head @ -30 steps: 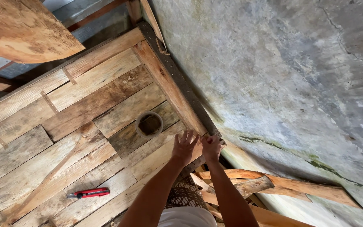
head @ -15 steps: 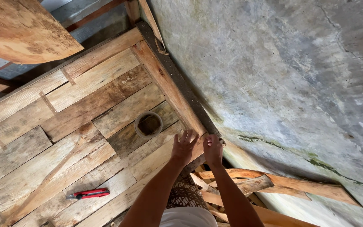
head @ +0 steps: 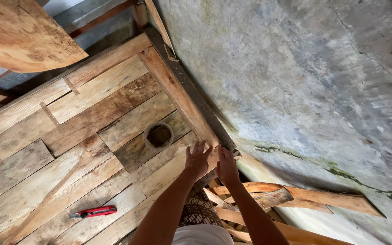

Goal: Fitting and placing small wooden planks to construct or repair a floor surface.

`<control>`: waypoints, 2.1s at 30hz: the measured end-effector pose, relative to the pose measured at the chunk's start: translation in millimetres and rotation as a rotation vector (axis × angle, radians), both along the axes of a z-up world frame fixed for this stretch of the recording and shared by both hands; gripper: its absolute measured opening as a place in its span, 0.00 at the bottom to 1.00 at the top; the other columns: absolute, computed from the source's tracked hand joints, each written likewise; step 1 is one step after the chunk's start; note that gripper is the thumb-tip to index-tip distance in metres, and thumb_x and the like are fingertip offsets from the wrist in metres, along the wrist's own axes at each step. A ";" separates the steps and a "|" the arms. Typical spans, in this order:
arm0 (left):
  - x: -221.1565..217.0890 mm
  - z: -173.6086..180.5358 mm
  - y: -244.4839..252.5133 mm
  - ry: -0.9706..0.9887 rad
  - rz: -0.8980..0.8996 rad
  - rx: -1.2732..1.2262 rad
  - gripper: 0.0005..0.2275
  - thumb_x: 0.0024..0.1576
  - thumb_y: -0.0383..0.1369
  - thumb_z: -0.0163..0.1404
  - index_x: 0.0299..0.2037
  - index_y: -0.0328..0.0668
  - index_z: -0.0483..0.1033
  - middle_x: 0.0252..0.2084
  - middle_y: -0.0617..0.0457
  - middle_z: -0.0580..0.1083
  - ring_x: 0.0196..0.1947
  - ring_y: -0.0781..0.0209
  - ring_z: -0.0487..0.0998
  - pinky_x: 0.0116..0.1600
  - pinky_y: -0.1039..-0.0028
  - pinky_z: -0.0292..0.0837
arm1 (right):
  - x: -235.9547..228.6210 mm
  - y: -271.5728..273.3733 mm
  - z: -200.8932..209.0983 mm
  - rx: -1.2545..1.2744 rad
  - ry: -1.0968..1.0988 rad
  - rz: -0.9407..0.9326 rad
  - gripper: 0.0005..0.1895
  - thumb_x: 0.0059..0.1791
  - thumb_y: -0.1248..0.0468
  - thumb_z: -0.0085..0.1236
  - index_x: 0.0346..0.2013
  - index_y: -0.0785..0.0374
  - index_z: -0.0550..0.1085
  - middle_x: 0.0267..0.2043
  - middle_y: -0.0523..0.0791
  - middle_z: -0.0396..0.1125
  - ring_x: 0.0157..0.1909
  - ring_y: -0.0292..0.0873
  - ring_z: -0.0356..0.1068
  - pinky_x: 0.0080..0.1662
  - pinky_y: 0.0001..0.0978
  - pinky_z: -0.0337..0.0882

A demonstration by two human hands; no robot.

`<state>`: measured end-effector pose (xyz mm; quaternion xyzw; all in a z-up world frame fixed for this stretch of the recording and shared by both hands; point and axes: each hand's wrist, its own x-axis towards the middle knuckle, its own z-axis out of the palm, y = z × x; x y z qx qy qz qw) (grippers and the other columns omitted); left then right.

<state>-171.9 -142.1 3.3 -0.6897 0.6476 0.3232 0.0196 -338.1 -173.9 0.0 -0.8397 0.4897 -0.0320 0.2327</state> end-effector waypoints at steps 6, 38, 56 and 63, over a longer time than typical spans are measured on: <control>15.8 -20.9 3.5 0.248 0.190 -0.115 0.29 0.59 0.29 0.50 0.72 0.50 0.56 0.75 0.53 0.58 0.76 0.52 0.53 0.74 0.43 0.47 | 31.4 0.3 45.1 -0.016 0.187 0.112 0.44 0.44 0.71 0.54 0.75 0.57 0.52 0.69 0.52 0.52 0.66 0.59 0.55 0.61 0.54 0.62; 66.8 -8.2 63.0 0.099 0.158 -0.155 0.28 0.57 0.32 0.53 0.69 0.45 0.61 0.74 0.46 0.54 0.76 0.47 0.48 0.73 0.51 0.47 | 26.2 -82.1 0.1 0.292 0.280 -0.332 0.41 0.34 0.44 0.79 0.47 0.64 0.64 0.43 0.54 0.73 0.48 0.58 0.74 0.49 0.52 0.73; 68.2 -4.6 59.8 0.139 0.155 -0.110 0.32 0.56 0.34 0.54 0.72 0.45 0.57 0.77 0.48 0.48 0.78 0.47 0.43 0.75 0.50 0.41 | 41.2 -97.1 6.8 0.396 0.488 -0.345 0.48 0.33 0.31 0.71 0.51 0.64 0.70 0.44 0.52 0.75 0.47 0.52 0.77 0.49 0.46 0.76; 68.3 4.6 58.0 0.124 0.131 -0.067 0.32 0.57 0.35 0.54 0.72 0.44 0.56 0.77 0.47 0.48 0.78 0.46 0.43 0.76 0.51 0.42 | 38.8 -95.0 -1.1 0.356 0.477 -0.353 0.49 0.35 0.29 0.70 0.51 0.64 0.70 0.45 0.53 0.75 0.49 0.54 0.76 0.51 0.48 0.75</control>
